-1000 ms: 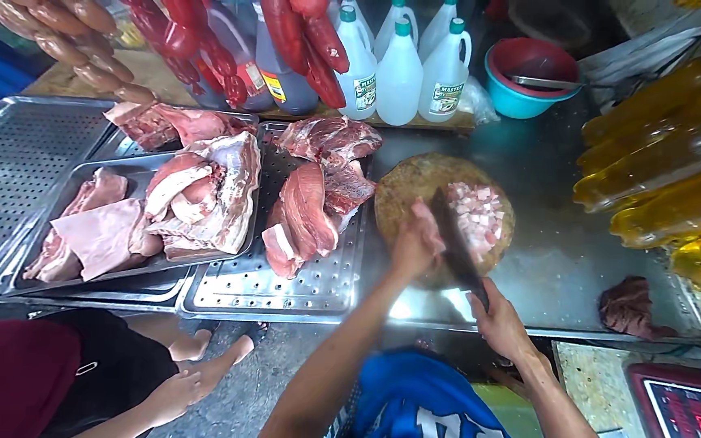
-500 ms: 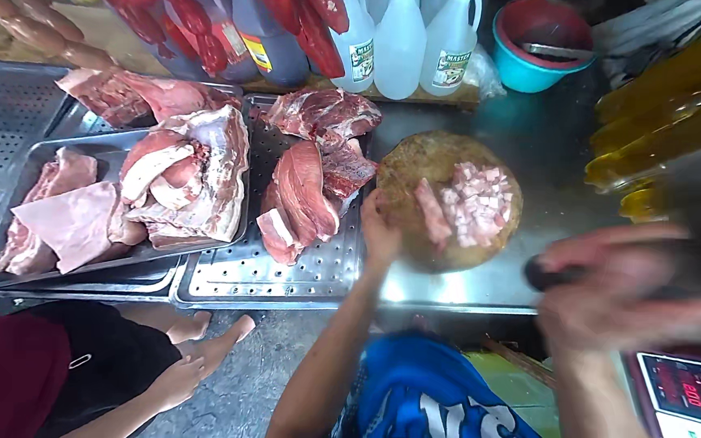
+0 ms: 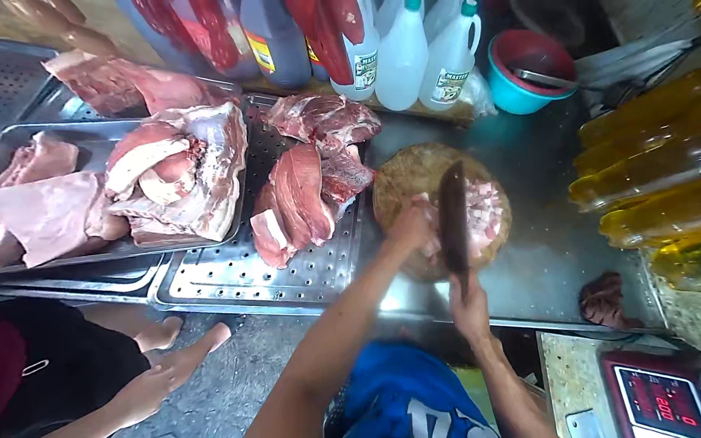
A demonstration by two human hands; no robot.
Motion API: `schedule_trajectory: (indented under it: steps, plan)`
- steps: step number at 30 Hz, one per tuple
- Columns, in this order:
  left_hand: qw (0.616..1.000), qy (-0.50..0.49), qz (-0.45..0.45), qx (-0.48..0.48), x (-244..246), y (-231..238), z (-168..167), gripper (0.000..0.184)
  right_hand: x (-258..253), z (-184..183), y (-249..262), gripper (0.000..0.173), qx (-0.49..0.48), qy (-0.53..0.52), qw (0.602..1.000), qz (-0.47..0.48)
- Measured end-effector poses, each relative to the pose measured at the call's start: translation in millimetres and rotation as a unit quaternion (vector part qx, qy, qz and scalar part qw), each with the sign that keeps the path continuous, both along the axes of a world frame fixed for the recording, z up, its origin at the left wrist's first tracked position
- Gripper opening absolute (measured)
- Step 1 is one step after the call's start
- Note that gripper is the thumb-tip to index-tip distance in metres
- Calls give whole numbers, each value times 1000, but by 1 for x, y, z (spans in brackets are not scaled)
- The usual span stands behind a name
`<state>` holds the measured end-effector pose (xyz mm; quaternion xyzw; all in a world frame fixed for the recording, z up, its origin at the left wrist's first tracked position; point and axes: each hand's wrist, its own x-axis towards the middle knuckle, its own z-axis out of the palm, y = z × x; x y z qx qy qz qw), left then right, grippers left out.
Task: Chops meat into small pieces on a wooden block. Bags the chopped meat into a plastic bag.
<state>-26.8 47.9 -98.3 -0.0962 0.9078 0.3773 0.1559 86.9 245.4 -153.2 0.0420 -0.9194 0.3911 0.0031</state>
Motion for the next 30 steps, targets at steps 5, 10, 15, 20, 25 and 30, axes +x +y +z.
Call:
schedule_trajectory:
  steps: [5,10,15,20,25,30]
  plan:
    - [998,-33,-22,-42,-7,0,8,67,7,19,11,34,-36,86,995,-28]
    - [998,-28,-54,-33,-13,-6,14,65,-1,90,23,33,-59,168,984,-22]
    - [983,148,70,82,9,-39,5,57,-2,203,-10,30,-195,367,909,18]
    - [953,194,196,123,32,-68,-3,40,9,164,-42,26,-44,304,952,16]
    - [974,145,116,133,26,-40,-4,31,-13,59,-54,50,244,-161,955,55]
    - [998,48,36,34,5,-13,-14,55,-9,38,-26,42,109,-107,987,42]
